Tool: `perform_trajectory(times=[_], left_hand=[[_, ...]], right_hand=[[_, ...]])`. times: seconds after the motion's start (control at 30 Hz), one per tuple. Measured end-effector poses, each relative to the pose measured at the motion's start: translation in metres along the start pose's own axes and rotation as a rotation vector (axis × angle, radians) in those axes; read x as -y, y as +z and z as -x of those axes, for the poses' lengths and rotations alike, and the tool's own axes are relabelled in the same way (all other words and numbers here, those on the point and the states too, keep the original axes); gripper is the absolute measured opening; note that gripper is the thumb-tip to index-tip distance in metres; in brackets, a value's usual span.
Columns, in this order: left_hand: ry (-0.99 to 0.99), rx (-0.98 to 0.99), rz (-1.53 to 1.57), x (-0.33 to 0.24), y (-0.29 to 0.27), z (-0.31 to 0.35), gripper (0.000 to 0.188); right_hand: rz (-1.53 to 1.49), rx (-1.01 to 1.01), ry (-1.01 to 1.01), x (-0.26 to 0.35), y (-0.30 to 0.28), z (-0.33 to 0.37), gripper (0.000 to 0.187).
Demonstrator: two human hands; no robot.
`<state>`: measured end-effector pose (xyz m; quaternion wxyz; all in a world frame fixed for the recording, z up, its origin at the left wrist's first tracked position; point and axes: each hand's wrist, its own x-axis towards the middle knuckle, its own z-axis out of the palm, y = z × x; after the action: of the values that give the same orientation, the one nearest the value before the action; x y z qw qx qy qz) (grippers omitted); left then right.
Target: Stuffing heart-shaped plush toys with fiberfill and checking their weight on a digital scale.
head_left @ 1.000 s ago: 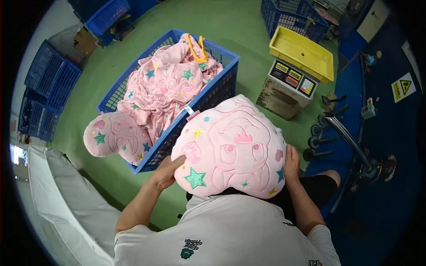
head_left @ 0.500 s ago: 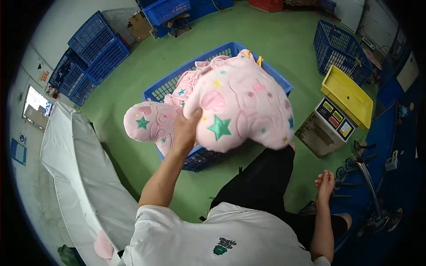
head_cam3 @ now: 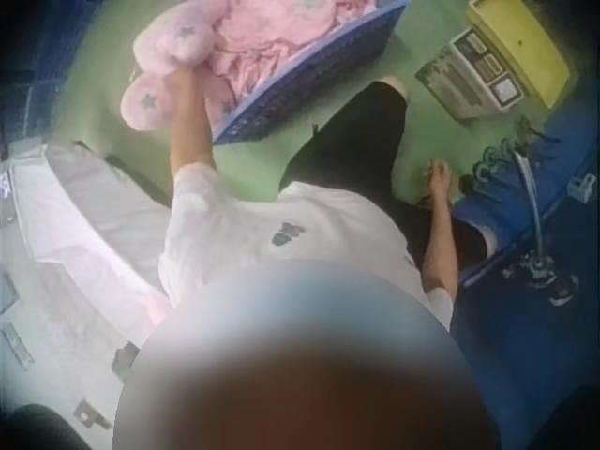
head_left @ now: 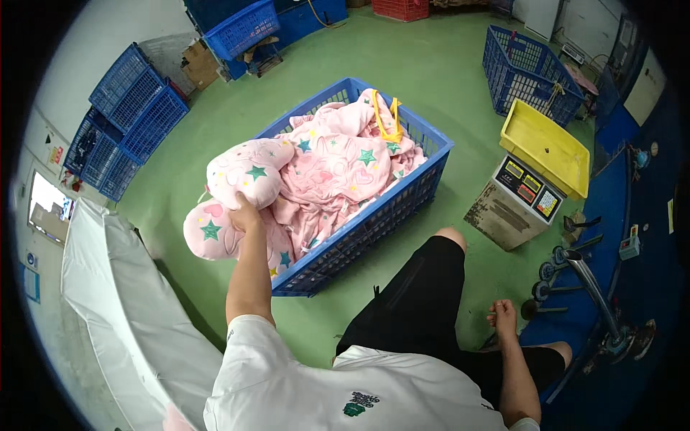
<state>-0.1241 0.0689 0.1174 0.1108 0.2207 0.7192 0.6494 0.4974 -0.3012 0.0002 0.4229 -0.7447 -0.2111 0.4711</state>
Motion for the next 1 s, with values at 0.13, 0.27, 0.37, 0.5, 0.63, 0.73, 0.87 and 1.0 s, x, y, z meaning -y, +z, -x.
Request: perform_trajectory(times=[0.13,0.27,0.37,0.5,0.63,0.73,0.87,1.0], left_hand=[[-0.195,0.052,0.063,0.062,0.003,-0.002,0.062],[-0.050,0.517,-0.080,0.085,0.046,0.098,0.037],[0.384,0.619,-0.303,0.073,0.085,0.124,0.025],[0.913,0.672,-0.613,0.092,0.101,0.103,0.020],[1.122,0.690,-0.827,0.085,0.126,0.090,0.019],[0.719,0.752,-0.597,0.043,0.135,0.082,0.020],[0.779,0.840,-0.133,-0.099,0.155,0.120,0.019],[0.811,0.987,0.031,-0.218,0.127,0.160,0.015]], right_hand=[[0.011,0.070,0.048,-0.008,0.002,0.006,0.019],[0.026,0.030,0.099,-0.012,0.001,0.012,0.018],[0.057,0.016,0.125,-0.012,-0.003,0.020,0.017],[0.024,0.021,0.129,-0.015,-0.004,0.017,0.016],[-0.045,0.012,0.121,-0.016,-0.001,0.019,0.017],[-0.049,0.034,0.105,-0.002,0.004,0.021,0.016],[-0.057,0.067,0.059,-0.034,-0.007,-0.007,0.017],[-0.027,0.124,-0.071,0.014,0.002,0.009,0.020]])
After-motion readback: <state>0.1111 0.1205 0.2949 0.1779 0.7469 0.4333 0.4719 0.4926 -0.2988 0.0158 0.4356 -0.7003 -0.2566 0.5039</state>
